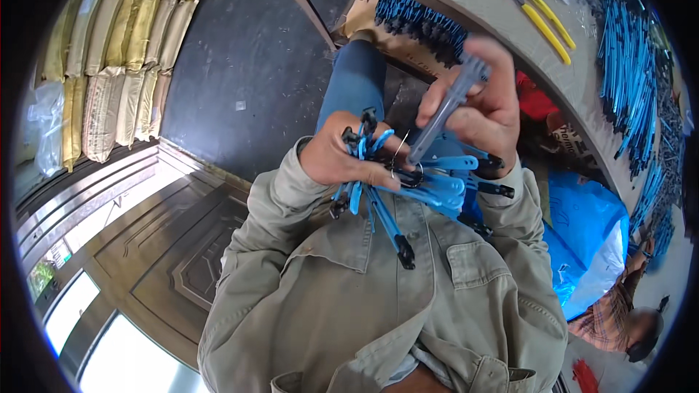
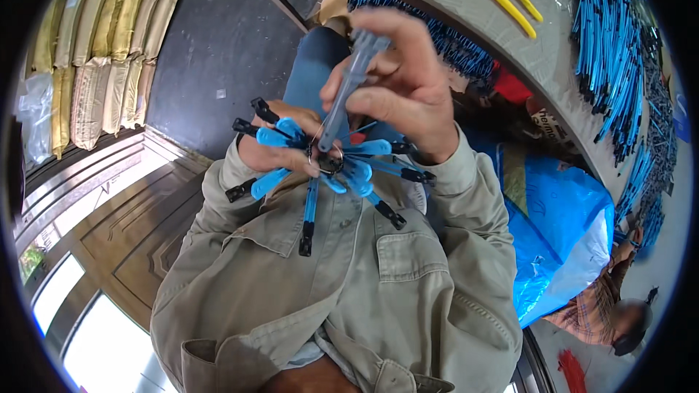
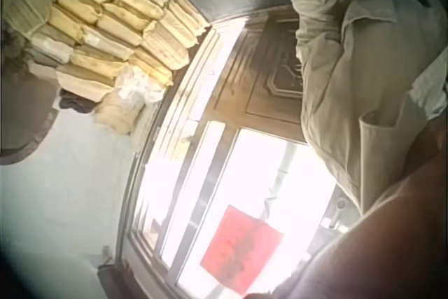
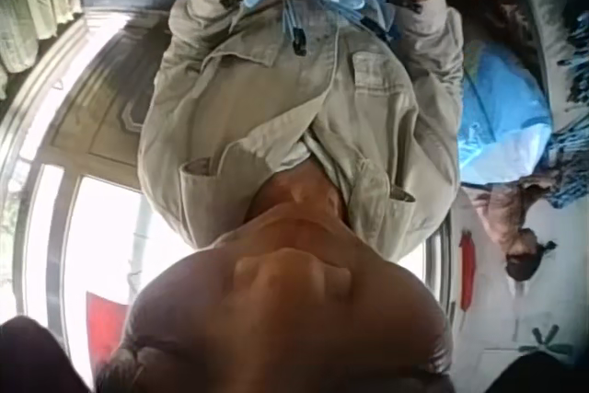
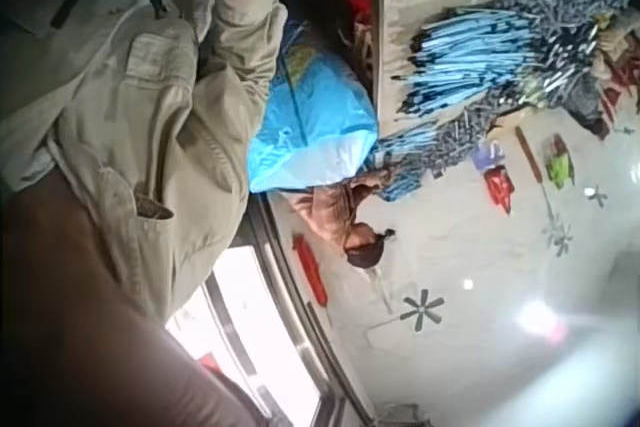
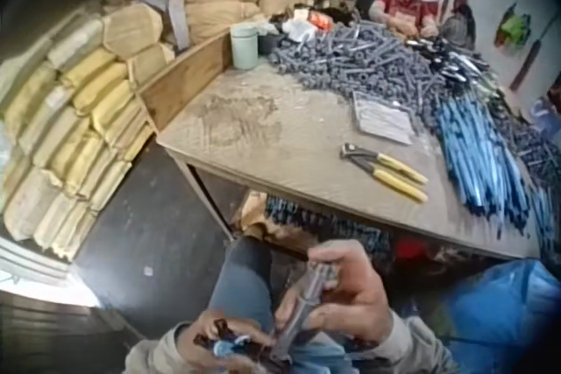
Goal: The person assembles a cleaning brush by inserting blue bristle components into a circular plastic hub using pliers.
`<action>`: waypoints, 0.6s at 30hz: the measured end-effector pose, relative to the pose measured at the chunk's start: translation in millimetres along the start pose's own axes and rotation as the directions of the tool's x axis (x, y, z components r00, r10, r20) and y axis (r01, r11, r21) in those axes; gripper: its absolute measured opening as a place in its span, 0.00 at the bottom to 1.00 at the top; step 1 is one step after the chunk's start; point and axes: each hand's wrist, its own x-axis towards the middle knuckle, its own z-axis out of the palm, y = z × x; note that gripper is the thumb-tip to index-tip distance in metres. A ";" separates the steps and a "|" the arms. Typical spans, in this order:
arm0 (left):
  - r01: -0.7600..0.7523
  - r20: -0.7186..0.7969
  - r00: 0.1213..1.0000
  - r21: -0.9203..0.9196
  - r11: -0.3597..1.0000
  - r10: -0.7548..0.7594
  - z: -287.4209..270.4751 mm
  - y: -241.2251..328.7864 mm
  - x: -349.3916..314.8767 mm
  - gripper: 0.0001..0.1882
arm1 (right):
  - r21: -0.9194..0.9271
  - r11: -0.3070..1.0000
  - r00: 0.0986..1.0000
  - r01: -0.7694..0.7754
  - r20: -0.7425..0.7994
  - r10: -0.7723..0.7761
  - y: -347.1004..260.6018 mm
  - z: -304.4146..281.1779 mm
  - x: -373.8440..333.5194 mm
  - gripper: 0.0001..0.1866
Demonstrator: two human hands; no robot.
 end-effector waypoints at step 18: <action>-0.241 -0.221 0.930 0.234 0.942 0.293 37.2 -14.0 -21.5 0.17 | -0.438 0.894 0.992 0.091 -0.043 -0.122 57.4 7.9 -78.4 0.24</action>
